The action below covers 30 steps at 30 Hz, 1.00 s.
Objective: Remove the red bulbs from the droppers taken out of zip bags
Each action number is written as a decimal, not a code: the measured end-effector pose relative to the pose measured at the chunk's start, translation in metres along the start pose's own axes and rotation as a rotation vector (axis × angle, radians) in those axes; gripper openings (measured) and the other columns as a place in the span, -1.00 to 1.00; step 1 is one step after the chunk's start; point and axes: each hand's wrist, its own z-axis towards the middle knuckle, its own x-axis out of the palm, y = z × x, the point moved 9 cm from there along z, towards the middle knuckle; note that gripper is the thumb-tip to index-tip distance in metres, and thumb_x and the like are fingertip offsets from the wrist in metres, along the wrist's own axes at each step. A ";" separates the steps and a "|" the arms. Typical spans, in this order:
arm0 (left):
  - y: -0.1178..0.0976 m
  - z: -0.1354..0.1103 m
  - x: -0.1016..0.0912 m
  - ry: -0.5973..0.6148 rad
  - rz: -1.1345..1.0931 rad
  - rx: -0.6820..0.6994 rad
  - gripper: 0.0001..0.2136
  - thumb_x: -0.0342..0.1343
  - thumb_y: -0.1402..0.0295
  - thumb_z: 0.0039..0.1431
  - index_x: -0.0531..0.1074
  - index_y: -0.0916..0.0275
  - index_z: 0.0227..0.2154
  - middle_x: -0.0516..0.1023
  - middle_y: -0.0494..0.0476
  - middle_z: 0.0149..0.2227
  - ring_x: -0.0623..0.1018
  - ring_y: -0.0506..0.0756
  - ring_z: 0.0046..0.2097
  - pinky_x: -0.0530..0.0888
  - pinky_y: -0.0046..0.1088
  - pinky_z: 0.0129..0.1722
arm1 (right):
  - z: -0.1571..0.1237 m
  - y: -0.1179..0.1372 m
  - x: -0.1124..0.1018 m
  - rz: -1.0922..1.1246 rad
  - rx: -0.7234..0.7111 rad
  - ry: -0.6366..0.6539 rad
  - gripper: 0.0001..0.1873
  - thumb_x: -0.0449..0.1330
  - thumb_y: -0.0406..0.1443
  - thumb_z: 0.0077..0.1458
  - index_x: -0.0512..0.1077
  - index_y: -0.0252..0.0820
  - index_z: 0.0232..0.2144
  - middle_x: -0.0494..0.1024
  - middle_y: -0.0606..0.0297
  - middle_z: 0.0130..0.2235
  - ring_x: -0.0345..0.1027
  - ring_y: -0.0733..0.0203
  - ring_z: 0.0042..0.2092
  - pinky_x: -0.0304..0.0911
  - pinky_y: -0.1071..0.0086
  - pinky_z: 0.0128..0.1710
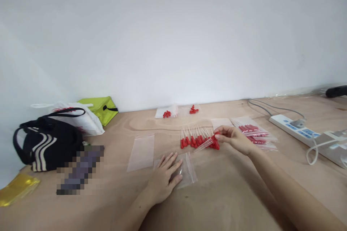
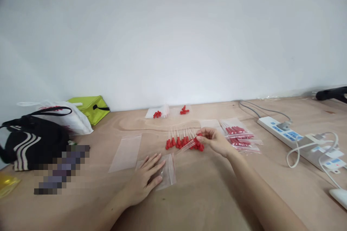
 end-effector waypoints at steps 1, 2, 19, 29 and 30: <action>0.003 0.001 -0.003 -0.028 -0.033 -0.026 -0.59 -0.16 0.15 0.17 0.16 0.09 0.08 0.10 0.13 0.18 0.09 0.14 0.20 0.03 -0.12 0.15 | 0.001 0.002 -0.011 0.015 0.002 -0.064 -0.60 0.25 -0.04 -0.22 0.39 -0.20 -0.39 0.49 0.29 -0.43 0.33 0.29 -0.40 0.24 0.39 -0.38; 0.008 0.001 -0.009 -0.071 -0.069 -0.060 -0.60 -0.19 0.17 0.19 0.18 0.12 0.07 0.15 0.14 0.16 0.14 0.12 0.18 0.10 -0.16 0.14 | 0.001 0.004 -0.020 0.029 -0.004 -0.128 -0.60 0.25 -0.04 -0.21 0.40 -0.20 -0.37 0.51 0.27 -0.40 0.35 0.27 -0.38 0.25 0.38 -0.36; 0.039 0.000 -0.039 -0.328 0.094 -0.241 -0.83 0.02 0.22 0.00 0.33 0.20 -0.54 0.41 0.05 -0.43 0.40 0.12 -0.29 0.29 -0.32 -0.25 | 0.010 0.016 0.081 -0.777 -0.580 -0.189 -0.75 -0.02 -0.35 0.09 0.43 -0.14 -0.25 0.49 0.18 -0.21 0.32 0.16 -0.18 0.19 0.26 -0.19; 0.112 -0.054 -0.092 -0.650 0.013 -0.829 -0.89 -0.14 0.27 0.09 0.15 0.20 -0.41 0.42 0.08 -0.48 0.47 0.13 -0.40 0.31 -0.45 -0.48 | -0.004 0.018 0.088 -1.075 -0.525 -0.284 -0.75 0.02 -0.25 0.09 0.41 -0.14 -0.21 0.47 0.20 -0.23 0.23 0.14 -0.19 -0.04 0.24 -0.20; 0.120 -0.058 -0.094 -0.634 0.036 -0.885 -0.89 -0.13 0.29 0.09 0.16 0.22 -0.38 0.43 0.12 -0.45 0.48 0.15 -0.38 0.32 -0.43 -0.46 | -0.005 0.018 0.088 -1.073 -0.523 -0.308 -0.76 0.02 -0.25 0.09 0.42 -0.13 -0.23 0.47 0.21 -0.24 0.22 0.14 -0.19 -0.06 0.24 -0.19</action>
